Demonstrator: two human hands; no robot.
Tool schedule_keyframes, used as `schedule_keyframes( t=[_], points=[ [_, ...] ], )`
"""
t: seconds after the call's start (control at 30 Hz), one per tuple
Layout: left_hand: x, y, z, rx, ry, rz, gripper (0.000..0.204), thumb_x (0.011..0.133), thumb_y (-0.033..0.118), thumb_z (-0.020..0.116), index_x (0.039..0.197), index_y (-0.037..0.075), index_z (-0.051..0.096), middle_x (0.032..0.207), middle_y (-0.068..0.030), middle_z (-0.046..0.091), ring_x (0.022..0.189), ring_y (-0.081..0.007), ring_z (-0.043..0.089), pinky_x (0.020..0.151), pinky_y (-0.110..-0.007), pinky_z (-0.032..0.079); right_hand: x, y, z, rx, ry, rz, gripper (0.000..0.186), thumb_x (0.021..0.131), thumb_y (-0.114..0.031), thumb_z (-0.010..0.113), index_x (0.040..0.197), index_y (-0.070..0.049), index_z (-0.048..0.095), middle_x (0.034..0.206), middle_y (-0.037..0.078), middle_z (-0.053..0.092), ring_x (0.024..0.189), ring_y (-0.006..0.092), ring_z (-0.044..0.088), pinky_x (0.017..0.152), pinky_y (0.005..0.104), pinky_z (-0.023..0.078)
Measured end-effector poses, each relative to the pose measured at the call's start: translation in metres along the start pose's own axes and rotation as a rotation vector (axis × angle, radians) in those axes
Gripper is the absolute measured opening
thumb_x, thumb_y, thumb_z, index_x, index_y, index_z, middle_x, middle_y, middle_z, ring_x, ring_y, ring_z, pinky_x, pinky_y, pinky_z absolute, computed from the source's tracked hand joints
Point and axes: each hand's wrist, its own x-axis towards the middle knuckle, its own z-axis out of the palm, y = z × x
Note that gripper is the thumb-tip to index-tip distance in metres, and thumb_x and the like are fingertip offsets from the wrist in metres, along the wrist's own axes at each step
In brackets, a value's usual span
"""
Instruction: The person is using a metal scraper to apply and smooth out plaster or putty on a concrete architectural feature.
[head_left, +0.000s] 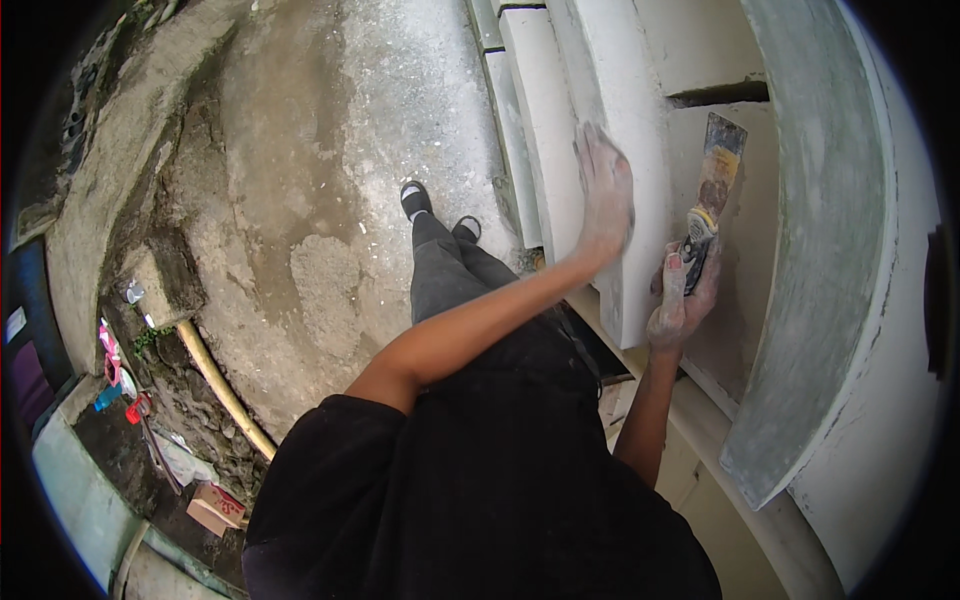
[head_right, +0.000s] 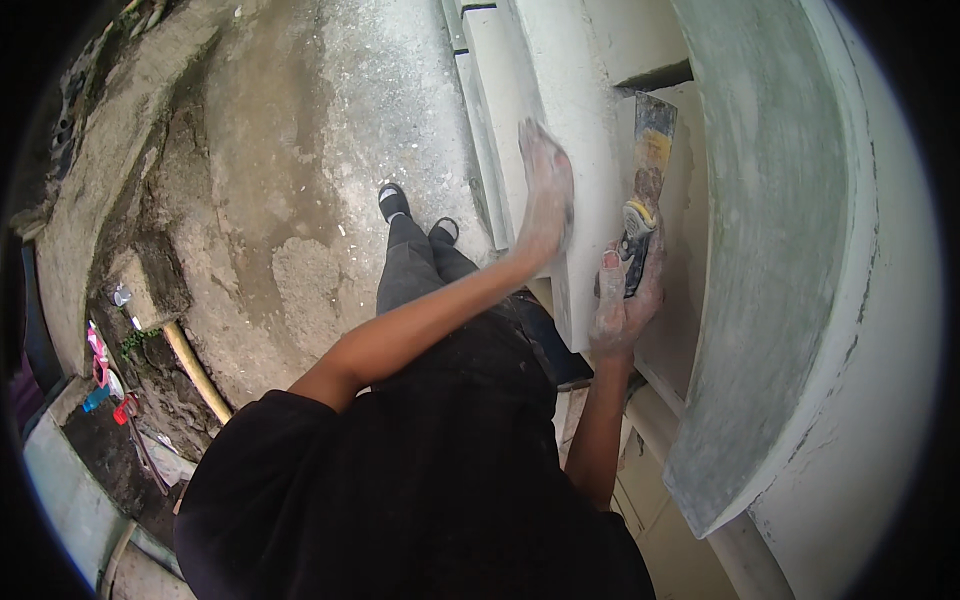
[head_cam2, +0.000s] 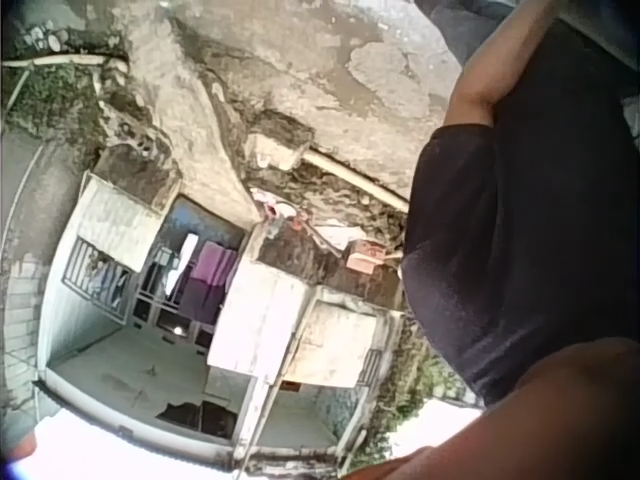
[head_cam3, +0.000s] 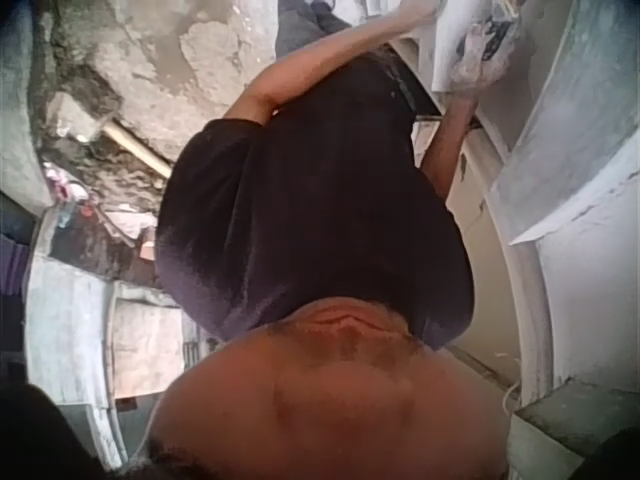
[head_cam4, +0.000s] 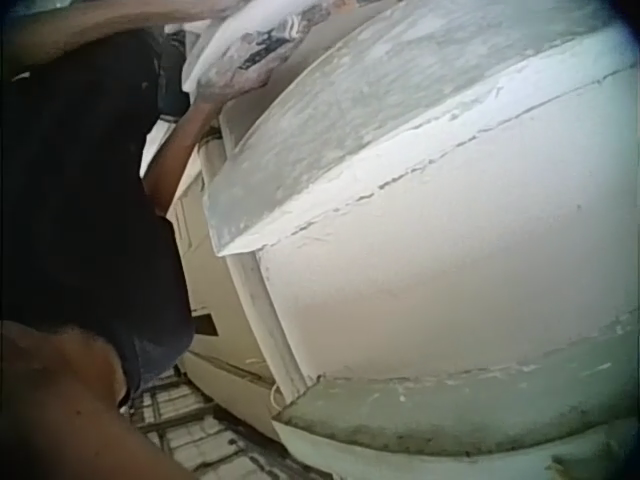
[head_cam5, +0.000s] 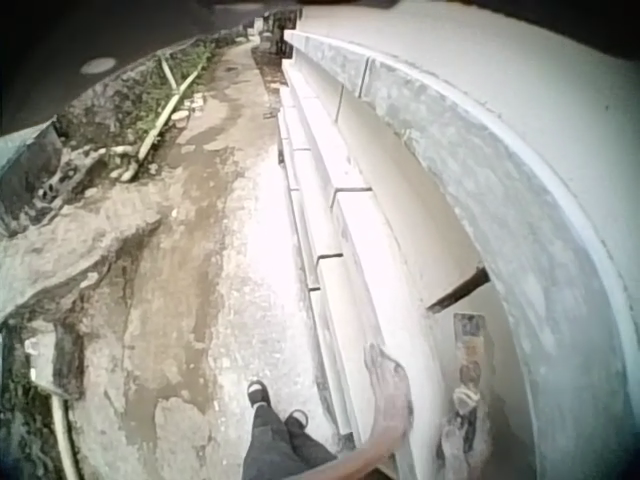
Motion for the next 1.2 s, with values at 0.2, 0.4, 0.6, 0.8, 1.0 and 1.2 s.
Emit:
schedule_keyframes(
  t=[0.2, 0.4, 0.6, 0.8, 1.0, 1.2],
  points=[
    [-0.059, -0.004, 0.006, 0.131, -0.11, 0.051, 0.065, 0.103, 0.03, 0.026, 0.147, -0.011, 0.001, 0.155, -0.0306, -0.001, 0.144, -0.0437, -0.002, 0.119, -0.046, 0.002, -0.004, 0.021, 0.004, 0.046, 0.082, 0.026, 0.035, 0.091, -0.014, 0.058, 0.122, 0.002, 0.05, 0.078, -0.001, 0.052, 0.055, 0.0047, 0.041, 0.048, 0.0209, 0.034],
    [0.147, -0.005, -0.04, 0.261, -0.038, 0.279, 0.066, 0.101, 0.027, 0.031, 0.146, -0.012, 0.002, 0.154, -0.0324, -0.002, 0.144, -0.0448, -0.002, 0.119, -0.047, 0.003, -0.001, 0.034, -0.004, -0.036, -0.013, -0.056, 0.036, 0.091, -0.015, 0.057, 0.122, 0.002, 0.05, 0.076, -0.002, 0.051, 0.052, 0.0043, 0.039, 0.046, 0.0201, 0.031],
    [0.018, 0.011, 0.002, 0.179, -0.012, 0.145, 0.06, 0.102, 0.024, 0.028, 0.142, -0.017, 0.012, 0.149, -0.0411, 0.005, 0.141, -0.0528, 0.002, 0.118, -0.053, 0.006, 0.004, 0.033, 0.005, 0.023, 0.078, 0.117, 0.038, 0.092, -0.015, 0.057, 0.125, 0.001, 0.05, 0.076, -0.002, 0.05, 0.051, 0.0042, 0.038, 0.045, 0.0208, 0.03],
    [0.259, 0.007, -0.081, 0.071, -0.107, -0.02, 0.062, 0.102, 0.026, 0.029, 0.143, -0.017, 0.011, 0.15, -0.039, 0.004, 0.142, -0.0501, 0.005, 0.119, -0.05, 0.008, 0.016, 0.038, 0.021, 0.032, -0.066, 0.039, 0.048, 0.091, -0.015, 0.056, 0.135, 0.0, 0.044, 0.078, -0.001, 0.05, 0.052, 0.004, 0.038, 0.045, 0.0206, 0.031],
    [0.103, 0.004, -0.012, 0.167, 0.015, 0.107, 0.067, 0.102, 0.031, 0.031, 0.146, -0.011, 0.004, 0.153, -0.0344, 0.006, 0.143, -0.045, 0.007, 0.119, -0.046, 0.007, 0.021, 0.038, 0.012, -0.091, -0.044, 0.031, 0.051, 0.089, -0.015, 0.056, 0.136, 0.001, 0.044, 0.079, -0.001, 0.05, 0.054, 0.0045, 0.039, 0.046, 0.0211, 0.031],
    [0.246, 0.011, -0.078, 0.17, -0.312, 0.161, 0.063, 0.1, 0.024, 0.031, 0.143, -0.015, 0.006, 0.146, -0.0435, 0.006, 0.14, -0.0527, 0.008, 0.117, -0.052, 0.011, 0.02, 0.03, 0.022, -0.136, -0.05, -0.015, 0.048, 0.089, -0.015, 0.057, 0.133, 0.001, 0.048, 0.081, -0.002, 0.05, 0.055, 0.0039, 0.038, 0.047, 0.0202, 0.029]
  ],
)
